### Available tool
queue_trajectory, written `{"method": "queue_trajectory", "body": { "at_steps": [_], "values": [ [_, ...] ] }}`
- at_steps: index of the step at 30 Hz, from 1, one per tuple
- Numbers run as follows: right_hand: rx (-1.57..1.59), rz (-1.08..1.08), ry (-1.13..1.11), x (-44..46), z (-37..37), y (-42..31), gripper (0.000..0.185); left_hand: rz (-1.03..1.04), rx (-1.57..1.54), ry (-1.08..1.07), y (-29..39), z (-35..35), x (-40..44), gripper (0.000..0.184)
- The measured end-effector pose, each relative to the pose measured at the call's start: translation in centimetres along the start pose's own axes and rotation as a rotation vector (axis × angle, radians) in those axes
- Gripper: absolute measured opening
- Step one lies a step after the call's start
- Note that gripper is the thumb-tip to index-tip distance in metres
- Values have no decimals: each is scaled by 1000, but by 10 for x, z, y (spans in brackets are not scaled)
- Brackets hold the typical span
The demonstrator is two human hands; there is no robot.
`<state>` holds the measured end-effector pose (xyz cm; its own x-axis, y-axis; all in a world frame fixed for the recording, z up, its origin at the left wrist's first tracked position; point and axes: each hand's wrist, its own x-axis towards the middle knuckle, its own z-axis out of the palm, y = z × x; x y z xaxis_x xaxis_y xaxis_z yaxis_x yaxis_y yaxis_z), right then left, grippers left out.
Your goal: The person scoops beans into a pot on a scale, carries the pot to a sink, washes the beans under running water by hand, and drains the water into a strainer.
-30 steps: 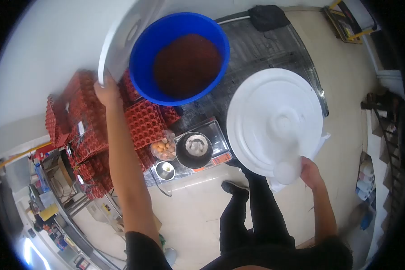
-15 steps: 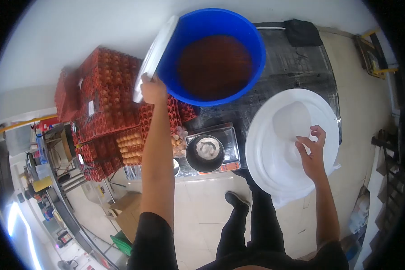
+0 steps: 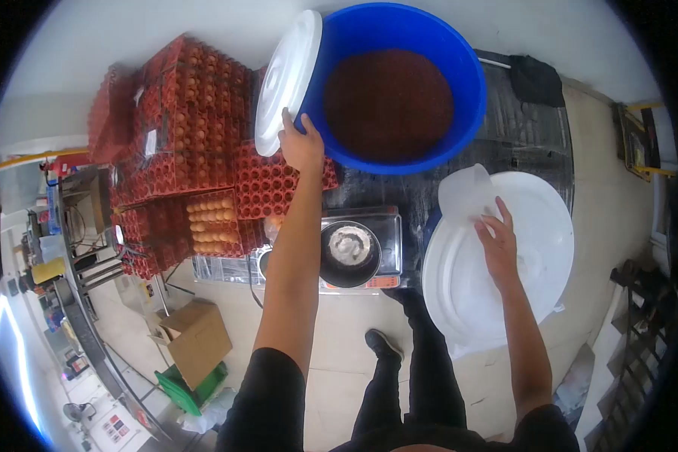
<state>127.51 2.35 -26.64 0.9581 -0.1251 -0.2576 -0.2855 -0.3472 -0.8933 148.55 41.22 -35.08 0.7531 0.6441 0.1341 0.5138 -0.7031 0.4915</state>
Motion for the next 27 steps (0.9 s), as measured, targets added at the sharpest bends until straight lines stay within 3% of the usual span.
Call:
{"method": "queue_trajectory", "body": {
  "at_steps": [3, 6, 10, 12, 16, 19, 21, 23, 24, 27],
  "values": [
    [82, -87, -61, 21, 12, 16, 16, -40, 16, -58, 3, -3, 4, 68],
    [173, 70, -120, 46, 19, 0, 15, -8, -188, -18, -7, 21, 7, 83],
    [101, -275, 33, 103, 51, -22, 17, -96, -213, -126, 1, 21, 16, 91],
    [-366, -571, 134, 134, 59, -43, 19, -78, -274, -47, -10, 39, 24, 87],
    [-660, -686, 59, 210, 99, -22, 21, -269, -443, 56, -20, 61, 32, 81],
    [-999, -456, -81, 250, 141, 11, 27, -482, -489, 42, 2, 50, 23, 84],
    [-1149, -400, -167, 269, 162, 28, 28, -447, -424, 78, 2, 57, 22, 97],
    [-1135, -349, -357, 296, 174, 52, 38, -361, -433, 59, 5, 47, 16, 107],
    [-1120, -334, -452, 303, 182, 55, 43, -356, -377, 4, 8, 41, 15, 128],
    [-815, -220, -357, 322, 196, 47, 64, -340, -188, 2, 8, 45, 16, 141]
  ]
}}
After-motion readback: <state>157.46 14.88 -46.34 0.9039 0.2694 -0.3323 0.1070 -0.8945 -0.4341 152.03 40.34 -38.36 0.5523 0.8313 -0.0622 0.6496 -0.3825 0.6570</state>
